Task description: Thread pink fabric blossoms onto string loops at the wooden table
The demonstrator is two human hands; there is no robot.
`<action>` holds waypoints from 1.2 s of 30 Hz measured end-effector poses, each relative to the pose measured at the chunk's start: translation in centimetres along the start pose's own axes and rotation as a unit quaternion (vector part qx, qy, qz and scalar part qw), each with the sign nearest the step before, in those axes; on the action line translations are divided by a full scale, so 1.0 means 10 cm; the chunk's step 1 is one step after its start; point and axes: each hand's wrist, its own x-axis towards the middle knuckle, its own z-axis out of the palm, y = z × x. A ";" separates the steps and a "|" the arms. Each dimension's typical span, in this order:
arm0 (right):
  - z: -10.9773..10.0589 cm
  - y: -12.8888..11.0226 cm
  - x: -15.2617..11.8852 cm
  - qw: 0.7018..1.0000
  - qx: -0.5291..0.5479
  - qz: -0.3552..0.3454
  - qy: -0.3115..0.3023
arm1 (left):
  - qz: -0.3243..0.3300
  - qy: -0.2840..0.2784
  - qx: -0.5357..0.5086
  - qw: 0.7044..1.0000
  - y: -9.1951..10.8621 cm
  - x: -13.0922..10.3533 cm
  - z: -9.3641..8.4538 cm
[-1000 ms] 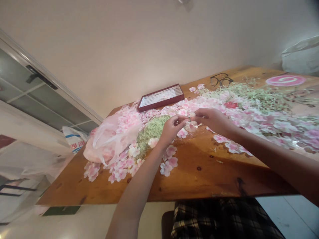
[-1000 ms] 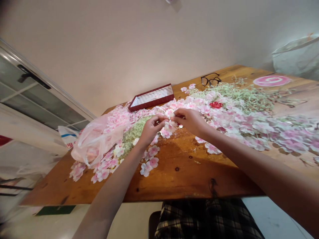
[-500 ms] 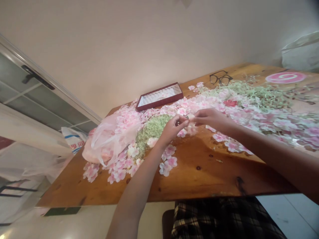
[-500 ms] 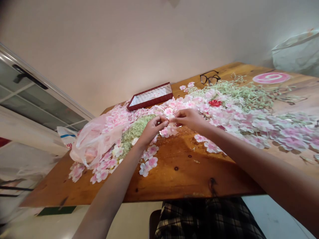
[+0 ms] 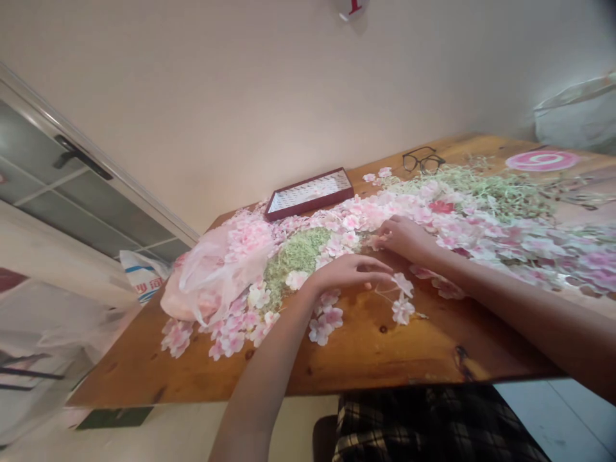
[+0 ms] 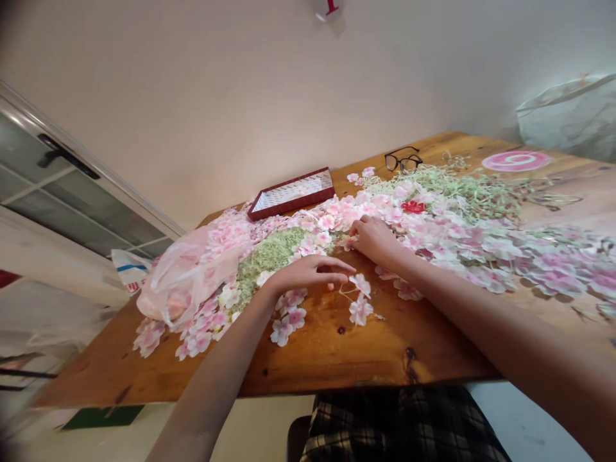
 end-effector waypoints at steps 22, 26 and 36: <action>-0.25 -0.33 -0.10 0.952 0.300 0.048 -0.042 | -0.029 0.311 -0.240 0.919 -0.25 0.13 0.05; -0.31 -0.37 -0.11 0.944 0.317 0.083 -0.032 | -0.024 0.338 -0.301 0.891 -0.30 0.14 0.04; -0.32 -0.30 -0.09 0.806 0.550 0.214 -0.042 | -0.045 0.339 -0.403 0.849 -0.40 0.12 -0.01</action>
